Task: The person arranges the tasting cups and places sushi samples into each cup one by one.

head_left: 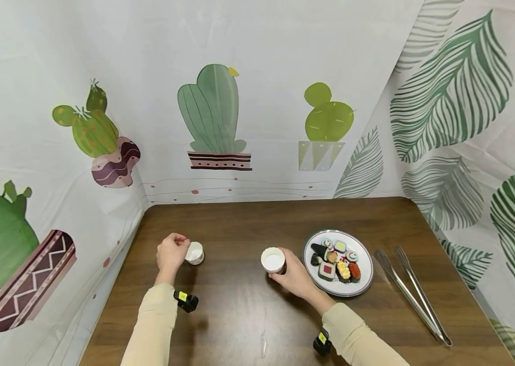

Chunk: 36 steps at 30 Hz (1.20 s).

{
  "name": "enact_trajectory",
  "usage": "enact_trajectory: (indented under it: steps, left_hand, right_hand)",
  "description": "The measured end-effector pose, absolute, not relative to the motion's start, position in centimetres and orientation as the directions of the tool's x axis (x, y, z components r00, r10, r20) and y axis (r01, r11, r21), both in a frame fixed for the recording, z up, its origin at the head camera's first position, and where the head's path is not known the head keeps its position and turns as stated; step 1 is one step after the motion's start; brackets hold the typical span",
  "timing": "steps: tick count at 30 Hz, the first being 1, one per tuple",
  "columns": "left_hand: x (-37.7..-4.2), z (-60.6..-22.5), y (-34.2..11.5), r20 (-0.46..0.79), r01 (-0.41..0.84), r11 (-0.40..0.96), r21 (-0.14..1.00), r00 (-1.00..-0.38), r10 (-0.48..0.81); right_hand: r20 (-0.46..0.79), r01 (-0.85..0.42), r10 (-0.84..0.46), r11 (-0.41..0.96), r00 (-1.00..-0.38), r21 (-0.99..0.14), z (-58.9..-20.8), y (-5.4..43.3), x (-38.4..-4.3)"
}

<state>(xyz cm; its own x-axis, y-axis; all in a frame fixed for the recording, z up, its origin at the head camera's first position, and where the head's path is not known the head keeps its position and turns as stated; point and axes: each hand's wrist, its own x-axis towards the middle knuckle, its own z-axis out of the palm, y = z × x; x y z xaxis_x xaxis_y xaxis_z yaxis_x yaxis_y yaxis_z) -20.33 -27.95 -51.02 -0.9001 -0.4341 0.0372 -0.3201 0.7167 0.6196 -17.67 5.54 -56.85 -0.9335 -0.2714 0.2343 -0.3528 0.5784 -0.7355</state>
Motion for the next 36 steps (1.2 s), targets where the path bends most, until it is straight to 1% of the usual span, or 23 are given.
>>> enact_trajectory:
  steps: [8,14,21,28,36]
  left_hand:
    - [-20.7,-49.7,-26.5,0.036,-0.236,0.753,0.614,-0.945,-0.326]
    - [-21.0,-49.6,-25.3,0.025,-0.167,0.777,0.607,-0.973,-0.229]
    - [-20.5,-49.0,-23.4,0.018,-0.096,0.78,0.619,-0.99,-0.136]
    - [-20.3,-49.3,-21.3,0.026,-0.028,0.761,0.648,-0.998,-0.058]
    - [-19.9,-49.9,-19.1,0.036,0.021,0.742,0.67,-0.999,-0.004]
  right_hand:
    - [0.226,-0.346,-0.273,0.577,-0.935,-0.739,-56.5,5.4,-17.6]
    - [0.216,-0.338,-0.27,0.582,-0.938,-0.74,-56.4,5.3,-17.7]
    - [0.205,-0.332,-0.275,0.579,-0.939,-0.745,-56.2,4.9,-17.8]
    - [0.222,-0.345,-0.276,0.565,-0.935,-0.749,-56.2,4.5,-17.7]
    - [0.22,-0.344,-0.277,0.569,-0.935,-0.747,-56.1,4.2,-17.7]
